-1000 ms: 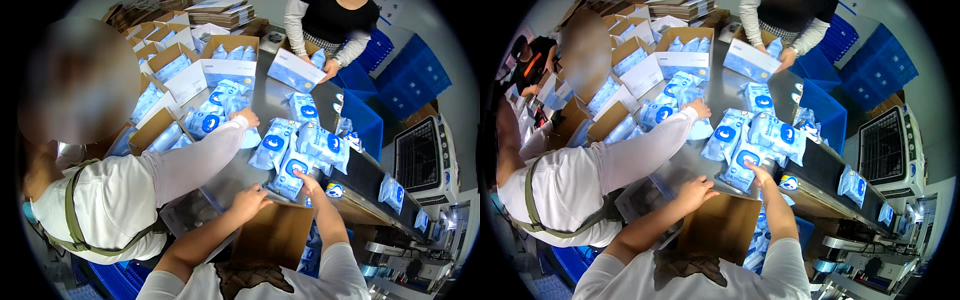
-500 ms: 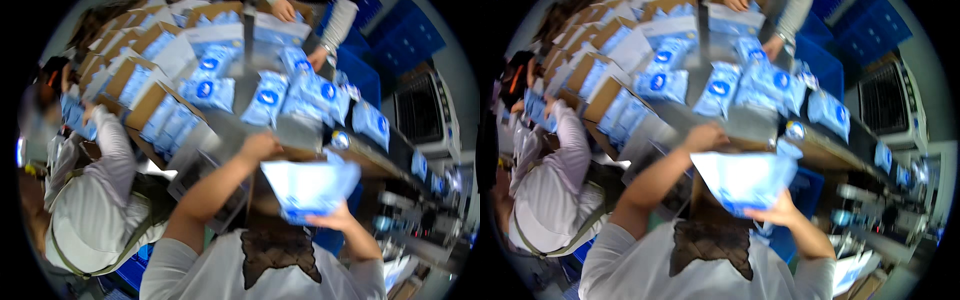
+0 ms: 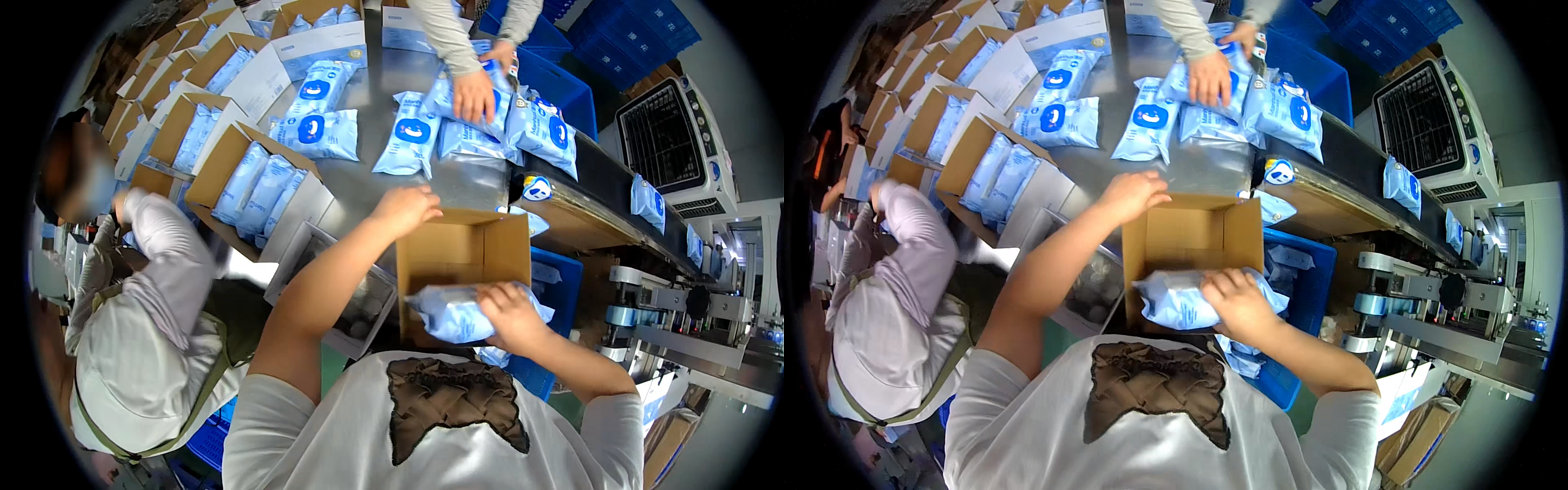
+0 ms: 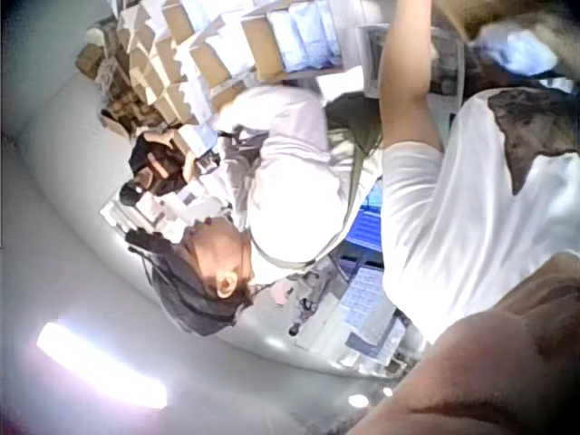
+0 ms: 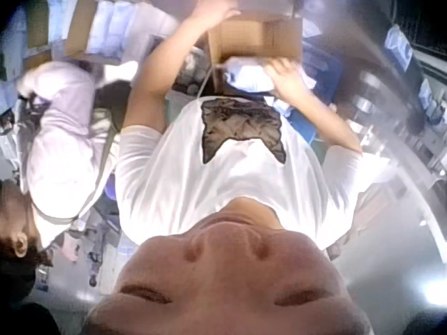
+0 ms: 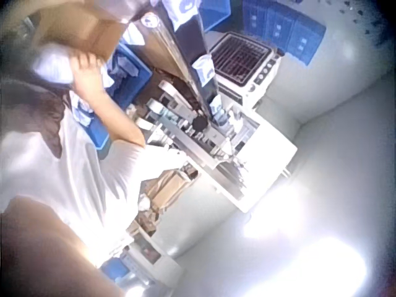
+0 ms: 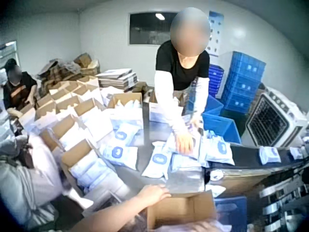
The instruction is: The person packs soft packs of wet wipes into cardboard boxes at a production line, later moving to a packaging machine to organize blue lids and boxes.
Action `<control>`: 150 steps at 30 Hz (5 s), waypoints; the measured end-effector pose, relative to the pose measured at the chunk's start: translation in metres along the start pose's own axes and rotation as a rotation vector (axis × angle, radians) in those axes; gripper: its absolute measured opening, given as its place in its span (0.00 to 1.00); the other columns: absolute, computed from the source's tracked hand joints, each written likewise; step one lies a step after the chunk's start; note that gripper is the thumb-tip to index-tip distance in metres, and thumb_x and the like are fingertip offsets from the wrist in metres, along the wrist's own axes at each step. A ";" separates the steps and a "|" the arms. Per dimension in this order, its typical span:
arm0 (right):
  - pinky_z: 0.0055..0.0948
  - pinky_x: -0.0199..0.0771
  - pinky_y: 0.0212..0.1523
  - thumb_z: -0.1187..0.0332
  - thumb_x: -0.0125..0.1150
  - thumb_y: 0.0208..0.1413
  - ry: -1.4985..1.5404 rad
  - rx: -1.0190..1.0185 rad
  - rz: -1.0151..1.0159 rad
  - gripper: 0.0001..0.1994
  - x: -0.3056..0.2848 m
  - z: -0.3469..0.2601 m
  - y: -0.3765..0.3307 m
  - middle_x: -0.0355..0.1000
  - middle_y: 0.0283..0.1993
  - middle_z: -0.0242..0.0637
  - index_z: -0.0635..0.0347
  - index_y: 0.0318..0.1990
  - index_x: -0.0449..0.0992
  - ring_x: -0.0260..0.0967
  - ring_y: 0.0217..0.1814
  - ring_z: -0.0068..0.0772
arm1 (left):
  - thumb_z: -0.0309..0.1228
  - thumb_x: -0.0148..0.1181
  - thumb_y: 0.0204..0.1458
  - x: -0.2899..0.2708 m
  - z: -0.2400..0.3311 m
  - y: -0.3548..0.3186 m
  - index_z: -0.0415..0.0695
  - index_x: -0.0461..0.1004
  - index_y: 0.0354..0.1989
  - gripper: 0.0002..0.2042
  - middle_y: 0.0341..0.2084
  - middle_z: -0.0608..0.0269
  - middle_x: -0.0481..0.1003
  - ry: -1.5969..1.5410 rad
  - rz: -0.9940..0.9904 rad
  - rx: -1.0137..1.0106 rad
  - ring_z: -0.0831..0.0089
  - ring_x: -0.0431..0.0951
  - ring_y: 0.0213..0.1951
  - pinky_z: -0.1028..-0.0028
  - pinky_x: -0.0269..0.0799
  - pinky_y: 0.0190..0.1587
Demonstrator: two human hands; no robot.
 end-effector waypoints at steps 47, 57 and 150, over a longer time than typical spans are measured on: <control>0.45 0.63 0.58 0.25 0.53 0.27 2.212 0.173 0.251 0.58 0.012 0.247 0.143 0.60 0.60 0.48 0.58 0.64 0.52 0.61 0.59 0.47 | 0.50 0.77 0.22 0.190 -0.194 0.116 0.32 0.60 0.56 0.51 0.53 0.50 0.64 -1.696 0.492 -1.260 0.60 0.67 0.54 0.61 0.68 0.52; 0.38 0.71 0.49 0.55 0.62 0.41 2.358 0.153 0.596 0.30 -0.004 0.257 0.111 0.70 0.49 0.41 0.58 0.53 0.67 0.68 0.48 0.41 | 0.36 0.75 0.30 0.130 -0.158 0.105 0.36 0.57 0.54 0.41 0.49 0.49 0.67 -1.677 0.806 -1.166 0.56 0.68 0.51 0.54 0.66 0.53; 0.25 0.71 0.45 0.80 0.51 0.51 1.003 0.317 0.309 0.14 0.074 0.016 0.049 0.74 0.43 0.40 0.64 0.46 0.72 0.73 0.43 0.30 | 0.27 0.55 0.53 0.048 -0.081 -0.240 0.42 0.64 0.53 0.18 0.51 0.59 0.68 -1.835 0.390 -0.547 0.71 0.68 0.52 0.77 0.67 0.48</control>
Point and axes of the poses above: each hand's wrist, its own y-axis towards the middle knuckle, its own x-axis out of the palm, z = x × y, the point moved 8 cm from there along y, towards the middle knuckle
